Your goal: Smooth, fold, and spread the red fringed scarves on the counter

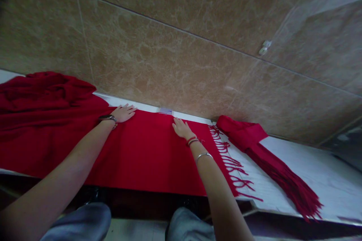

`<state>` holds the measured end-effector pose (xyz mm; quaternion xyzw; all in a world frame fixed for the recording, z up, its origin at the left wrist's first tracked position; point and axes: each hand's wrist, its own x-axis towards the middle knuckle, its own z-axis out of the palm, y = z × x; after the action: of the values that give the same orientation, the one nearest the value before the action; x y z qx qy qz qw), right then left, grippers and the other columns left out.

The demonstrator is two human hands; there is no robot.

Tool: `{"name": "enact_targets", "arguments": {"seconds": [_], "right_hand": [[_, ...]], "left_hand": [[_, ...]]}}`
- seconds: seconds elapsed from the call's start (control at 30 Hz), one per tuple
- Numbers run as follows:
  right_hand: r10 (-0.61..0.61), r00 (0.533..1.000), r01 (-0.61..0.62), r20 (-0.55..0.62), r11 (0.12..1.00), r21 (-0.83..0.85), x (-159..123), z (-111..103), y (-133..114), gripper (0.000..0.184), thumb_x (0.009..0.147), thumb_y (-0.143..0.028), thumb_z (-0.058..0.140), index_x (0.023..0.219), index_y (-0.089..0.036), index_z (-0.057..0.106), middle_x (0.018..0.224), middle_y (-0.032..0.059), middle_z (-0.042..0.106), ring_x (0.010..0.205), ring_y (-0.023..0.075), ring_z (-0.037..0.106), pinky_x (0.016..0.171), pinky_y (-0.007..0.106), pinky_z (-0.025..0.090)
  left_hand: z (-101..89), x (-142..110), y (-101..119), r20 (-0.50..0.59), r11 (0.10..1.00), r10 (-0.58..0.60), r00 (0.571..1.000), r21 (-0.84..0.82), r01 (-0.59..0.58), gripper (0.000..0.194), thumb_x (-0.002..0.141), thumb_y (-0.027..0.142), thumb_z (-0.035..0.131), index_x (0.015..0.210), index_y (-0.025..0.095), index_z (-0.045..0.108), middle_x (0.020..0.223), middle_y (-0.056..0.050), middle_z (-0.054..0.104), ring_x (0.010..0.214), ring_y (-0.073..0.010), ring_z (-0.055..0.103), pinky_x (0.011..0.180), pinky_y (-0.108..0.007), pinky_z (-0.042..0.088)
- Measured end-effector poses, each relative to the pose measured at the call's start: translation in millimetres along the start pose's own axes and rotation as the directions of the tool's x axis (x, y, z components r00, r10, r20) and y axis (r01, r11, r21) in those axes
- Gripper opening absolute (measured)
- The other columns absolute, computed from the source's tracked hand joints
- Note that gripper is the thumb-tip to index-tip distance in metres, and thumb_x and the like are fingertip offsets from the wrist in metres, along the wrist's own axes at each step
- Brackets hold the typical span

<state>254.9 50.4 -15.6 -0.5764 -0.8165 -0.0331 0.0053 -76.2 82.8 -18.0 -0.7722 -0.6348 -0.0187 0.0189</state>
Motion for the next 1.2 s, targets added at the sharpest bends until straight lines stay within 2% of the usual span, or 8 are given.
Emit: {"name": "enact_targets", "arguments": {"seconds": [0.1,0.3,0.43,0.63,0.77,0.9,1.03,1.2], "right_hand": [[0.039,0.999,-0.040,0.035,0.999,0.018,-3.8,11.6,5.7,0.051,0.092,-0.034,0.016,0.140,-0.018,0.021,0.147,0.0042,0.018,0.134,0.0198,0.016,0.105,0.047,0.021],[0.283,0.957,-0.283,0.068,0.959,-0.017,-47.1,7.4,92.5,0.052,0.091,-0.030,0.016,0.139,-0.011,0.023,0.145,0.0110,0.020,0.133,0.0213,0.019,0.105,0.046,0.023],[0.369,0.929,-0.366,0.045,0.929,-0.052,-63.6,-3.2,112.0,0.051,0.090,-0.028,0.020,0.137,-0.011,0.029,0.143,0.0137,0.028,0.132,0.0257,0.022,0.103,0.051,0.022],[0.200,0.971,-0.198,-0.129,0.980,0.025,-44.9,-23.4,28.0,0.055,0.092,-0.034,0.017,0.140,-0.006,0.017,0.147,0.0125,0.013,0.135,0.0219,0.008,0.107,0.042,0.018],[-0.064,0.964,0.111,-0.260,0.979,0.169,-46.3,-34.0,-75.4,0.058,0.091,-0.041,0.020,0.139,-0.007,0.021,0.146,0.0151,0.019,0.134,0.0249,0.011,0.105,0.048,0.019],[-0.207,0.957,0.248,-0.203,0.947,0.205,-55.0,-26.4,-151.3,0.056,0.090,-0.041,0.025,0.136,-0.008,0.028,0.144,0.0137,0.025,0.133,0.0236,0.017,0.105,0.047,0.019],[-0.199,0.974,0.217,-0.104,0.953,0.210,-56.4,-12.8,-158.1,0.053,0.090,-0.037,0.025,0.135,-0.010,0.030,0.143,0.0121,0.027,0.132,0.0220,0.022,0.105,0.049,0.019],[-0.119,0.991,0.124,-0.053,0.987,0.103,-70.2,-4.0,-91.8,0.054,0.090,-0.037,0.023,0.136,-0.011,0.029,0.144,0.0106,0.024,0.132,0.0221,0.022,0.104,0.048,0.023]], "left_hand": [[-1.7,-2.1,1.0,0.004,1.000,0.011,1.000,-0.004,-0.011,0.048,0.092,0.036,0.019,0.138,0.024,0.027,0.146,-0.004,0.021,0.134,-0.0250,0.014,0.105,-0.047,0.013],[-1.1,0.2,1.0,-0.017,1.000,0.011,1.000,-0.029,-0.011,0.048,0.091,0.036,0.021,0.137,0.024,0.030,0.145,-0.004,0.023,0.133,-0.0260,0.016,0.105,-0.047,0.014],[0.3,-1.6,3.6,-0.074,0.999,-0.016,0.997,-0.042,0.013,0.048,0.090,0.036,0.026,0.134,0.022,0.036,0.143,-0.006,0.028,0.132,-0.0265,0.020,0.105,-0.046,0.015],[-23.5,-29.0,18.6,-0.331,0.998,-0.040,0.943,-0.052,0.024,0.043,0.089,0.027,0.029,0.127,0.015,0.045,0.142,-0.009,0.030,0.130,-0.0221,0.024,0.108,-0.041,0.011],[-33.1,-61.1,33.6,-0.158,0.990,-0.134,0.978,-0.071,0.124,0.047,0.090,0.035,0.025,0.130,0.016,0.042,0.143,-0.012,0.027,0.129,-0.0302,0.027,0.100,-0.049,0.027],[-20.8,-94.7,39.0,0.018,0.990,-0.130,0.991,-0.045,0.131,0.050,0.091,0.038,0.020,0.137,0.023,0.030,0.146,-0.009,0.021,0.132,-0.0301,0.019,0.101,-0.051,0.022],[-13.7,-108.4,33.1,0.049,0.997,-0.077,0.996,-0.022,0.078,0.051,0.090,0.036,0.018,0.139,0.023,0.024,0.146,-0.007,0.020,0.133,-0.0270,0.018,0.104,-0.047,0.019],[-15.8,-106.0,30.2,0.040,0.997,-0.071,0.997,-0.015,0.072,0.051,0.090,0.038,0.018,0.139,0.024,0.024,0.146,-0.006,0.020,0.133,-0.0260,0.018,0.104,-0.046,0.019]]}}
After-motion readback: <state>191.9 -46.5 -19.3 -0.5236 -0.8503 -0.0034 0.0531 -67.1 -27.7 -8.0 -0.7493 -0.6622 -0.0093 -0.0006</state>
